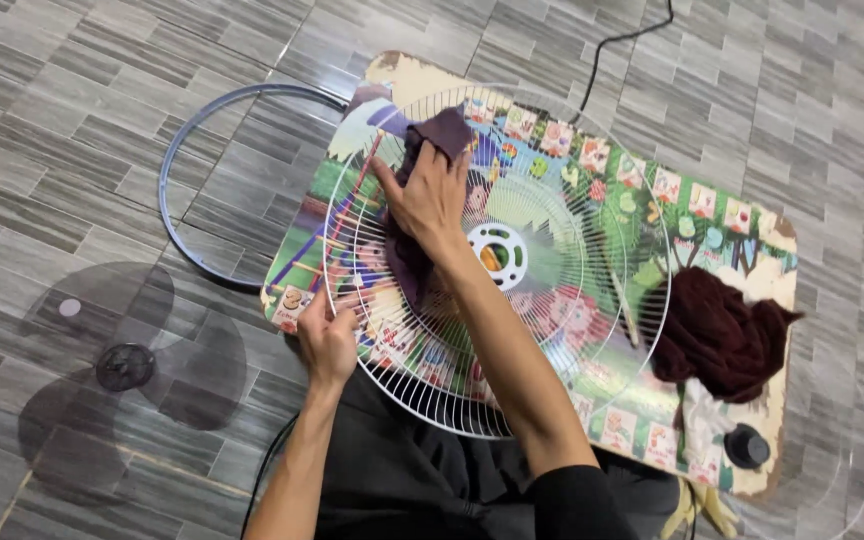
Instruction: Cleaning a fan grill with a cloth
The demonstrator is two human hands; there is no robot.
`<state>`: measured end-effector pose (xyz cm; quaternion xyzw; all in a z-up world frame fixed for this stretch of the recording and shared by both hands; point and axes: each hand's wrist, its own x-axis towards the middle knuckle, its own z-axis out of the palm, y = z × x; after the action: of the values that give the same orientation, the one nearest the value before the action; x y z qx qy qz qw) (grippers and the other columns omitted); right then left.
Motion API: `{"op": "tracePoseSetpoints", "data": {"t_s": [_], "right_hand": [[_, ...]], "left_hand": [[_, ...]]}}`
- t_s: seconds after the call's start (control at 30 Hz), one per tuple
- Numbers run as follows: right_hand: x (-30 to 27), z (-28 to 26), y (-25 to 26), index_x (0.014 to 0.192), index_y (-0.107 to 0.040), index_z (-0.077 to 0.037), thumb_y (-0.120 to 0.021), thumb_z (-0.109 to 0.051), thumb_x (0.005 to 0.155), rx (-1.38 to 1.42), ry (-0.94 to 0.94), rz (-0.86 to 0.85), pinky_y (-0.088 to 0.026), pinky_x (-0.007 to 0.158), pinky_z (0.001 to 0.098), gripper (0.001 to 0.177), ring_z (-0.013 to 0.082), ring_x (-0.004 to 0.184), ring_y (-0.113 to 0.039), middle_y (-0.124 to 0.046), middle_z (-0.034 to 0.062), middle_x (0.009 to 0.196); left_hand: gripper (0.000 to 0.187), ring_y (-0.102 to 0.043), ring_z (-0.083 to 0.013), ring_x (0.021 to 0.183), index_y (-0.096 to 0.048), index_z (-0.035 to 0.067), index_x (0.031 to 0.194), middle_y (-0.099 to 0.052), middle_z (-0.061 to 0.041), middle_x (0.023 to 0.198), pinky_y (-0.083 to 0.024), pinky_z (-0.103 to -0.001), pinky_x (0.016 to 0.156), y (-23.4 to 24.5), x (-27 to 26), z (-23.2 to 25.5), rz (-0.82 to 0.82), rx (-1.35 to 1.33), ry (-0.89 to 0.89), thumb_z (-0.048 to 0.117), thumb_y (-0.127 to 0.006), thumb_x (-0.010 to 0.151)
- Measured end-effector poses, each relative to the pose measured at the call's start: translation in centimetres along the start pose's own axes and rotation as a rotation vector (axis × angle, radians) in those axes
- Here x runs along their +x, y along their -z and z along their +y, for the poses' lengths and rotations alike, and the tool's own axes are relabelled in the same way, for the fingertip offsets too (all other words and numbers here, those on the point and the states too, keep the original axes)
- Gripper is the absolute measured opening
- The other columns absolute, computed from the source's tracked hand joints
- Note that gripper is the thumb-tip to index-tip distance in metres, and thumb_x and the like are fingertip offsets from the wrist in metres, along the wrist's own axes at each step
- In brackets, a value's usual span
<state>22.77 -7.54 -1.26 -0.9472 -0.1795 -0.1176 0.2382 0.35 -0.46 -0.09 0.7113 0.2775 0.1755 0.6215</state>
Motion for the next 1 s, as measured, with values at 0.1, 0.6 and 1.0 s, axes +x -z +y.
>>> {"op": "tracePoseSetpoints", "data": {"t_s": [0.1,0.6,1.0], "right_hand": [[1.7,1.0,-1.3,0.134,-0.051,0.008,-0.038,-0.082,0.092,-0.012,0.028,-0.053,-0.018,0.121,0.0636,0.100,0.0622,0.119,-0.058,-0.064,0.0413,0.117],[0.6,1.8,-2.8,0.128,-0.055,0.008,-0.039,-0.080,0.094,0.018,0.072,-0.017,-0.025,0.118,0.0582,0.095,0.0610,0.125,-0.053,-0.065,0.0454,0.100],[0.9,2.7,-2.0,0.129,-0.061,0.004,-0.040,-0.076,0.095,-0.077,0.008,-0.005,-0.023,0.121,0.0571,0.090,0.0588,0.129,-0.052,-0.067,0.0413,0.110]], "left_hand": [[0.040,-0.071,-0.0236,0.084,-0.075,0.012,0.098,-0.077,-0.007,0.082,-0.050,-0.037,0.074,-0.1,0.4,-1.8,-0.009,0.039,0.037,0.014,-0.055,0.063],[0.053,-0.072,-0.0179,0.072,-0.076,0.009,0.108,-0.079,-0.010,0.083,-0.053,-0.031,0.068,0.0,0.2,1.0,-0.018,-0.067,-0.006,0.006,-0.053,0.061],[0.067,-0.073,-0.0118,0.083,-0.071,0.010,0.125,-0.080,-0.006,0.089,-0.053,-0.025,0.074,-0.2,0.4,-1.4,-0.044,-0.101,-0.017,0.007,-0.052,0.060]]}}
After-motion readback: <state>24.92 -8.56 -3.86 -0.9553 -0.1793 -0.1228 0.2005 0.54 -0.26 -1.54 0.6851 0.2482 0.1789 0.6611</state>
